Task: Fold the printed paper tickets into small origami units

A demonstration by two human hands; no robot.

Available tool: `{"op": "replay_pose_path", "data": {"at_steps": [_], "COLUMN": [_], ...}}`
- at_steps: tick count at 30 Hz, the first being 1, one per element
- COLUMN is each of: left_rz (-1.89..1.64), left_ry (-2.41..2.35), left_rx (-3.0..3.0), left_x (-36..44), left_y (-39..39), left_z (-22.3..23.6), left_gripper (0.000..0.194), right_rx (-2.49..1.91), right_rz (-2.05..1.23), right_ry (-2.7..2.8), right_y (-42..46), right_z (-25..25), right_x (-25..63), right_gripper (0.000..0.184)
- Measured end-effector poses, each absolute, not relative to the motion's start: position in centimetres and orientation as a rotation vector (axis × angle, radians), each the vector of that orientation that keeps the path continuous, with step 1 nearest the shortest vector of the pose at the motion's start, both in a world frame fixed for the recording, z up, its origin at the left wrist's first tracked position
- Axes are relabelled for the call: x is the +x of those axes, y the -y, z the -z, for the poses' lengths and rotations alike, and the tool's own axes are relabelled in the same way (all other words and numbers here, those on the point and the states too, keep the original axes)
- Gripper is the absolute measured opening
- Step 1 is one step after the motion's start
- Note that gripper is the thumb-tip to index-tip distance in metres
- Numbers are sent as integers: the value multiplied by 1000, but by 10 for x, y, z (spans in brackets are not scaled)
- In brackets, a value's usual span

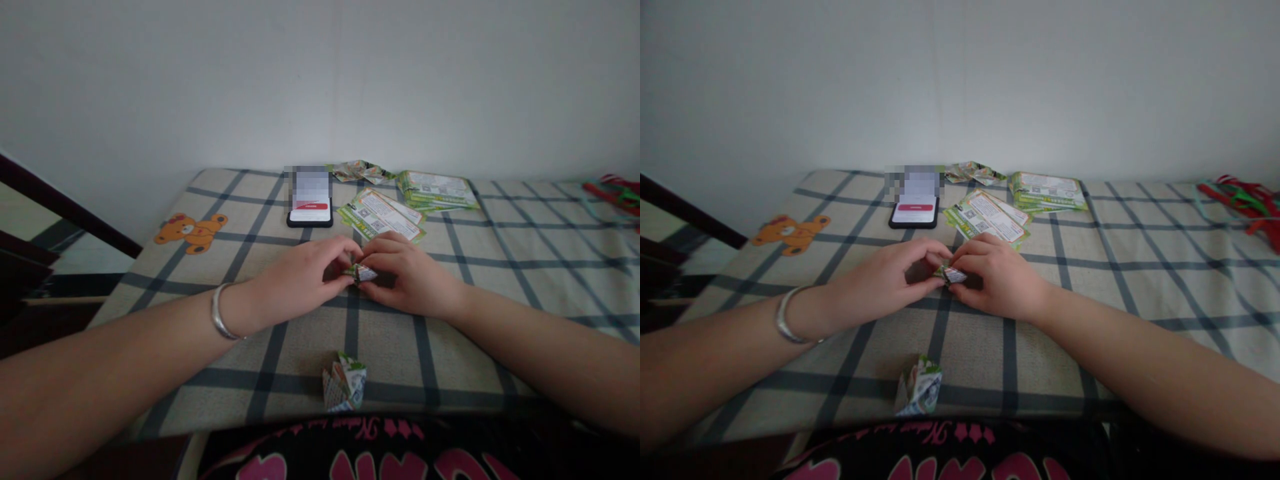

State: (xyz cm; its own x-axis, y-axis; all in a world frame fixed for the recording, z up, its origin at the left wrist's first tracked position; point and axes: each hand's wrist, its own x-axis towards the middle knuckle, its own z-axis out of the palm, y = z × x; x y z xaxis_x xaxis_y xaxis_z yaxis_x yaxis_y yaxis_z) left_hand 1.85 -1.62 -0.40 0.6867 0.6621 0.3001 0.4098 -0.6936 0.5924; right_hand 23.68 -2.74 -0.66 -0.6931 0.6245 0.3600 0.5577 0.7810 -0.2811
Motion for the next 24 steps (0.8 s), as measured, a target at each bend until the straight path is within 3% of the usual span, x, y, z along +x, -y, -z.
{"op": "replay_pose_path", "data": {"at_steps": [7,13,24], "left_rz": [-779,-789,-961], "left_ry": [-818,-671,-458], "left_rx": [2397,2671,2904], "left_x": [18,17,14], "left_y": [15,14,16], "left_z": [2,-2,-3], "left_gripper": [28,9,18], "right_rx": [-899,-880,-707], "right_rz": [-122,-69,267], "right_ry": [2472,2446,2481], "right_y": [28,30,37], "right_z": [7,4,1], "right_x": [238,237,238], "right_gripper": [14,14,7]}}
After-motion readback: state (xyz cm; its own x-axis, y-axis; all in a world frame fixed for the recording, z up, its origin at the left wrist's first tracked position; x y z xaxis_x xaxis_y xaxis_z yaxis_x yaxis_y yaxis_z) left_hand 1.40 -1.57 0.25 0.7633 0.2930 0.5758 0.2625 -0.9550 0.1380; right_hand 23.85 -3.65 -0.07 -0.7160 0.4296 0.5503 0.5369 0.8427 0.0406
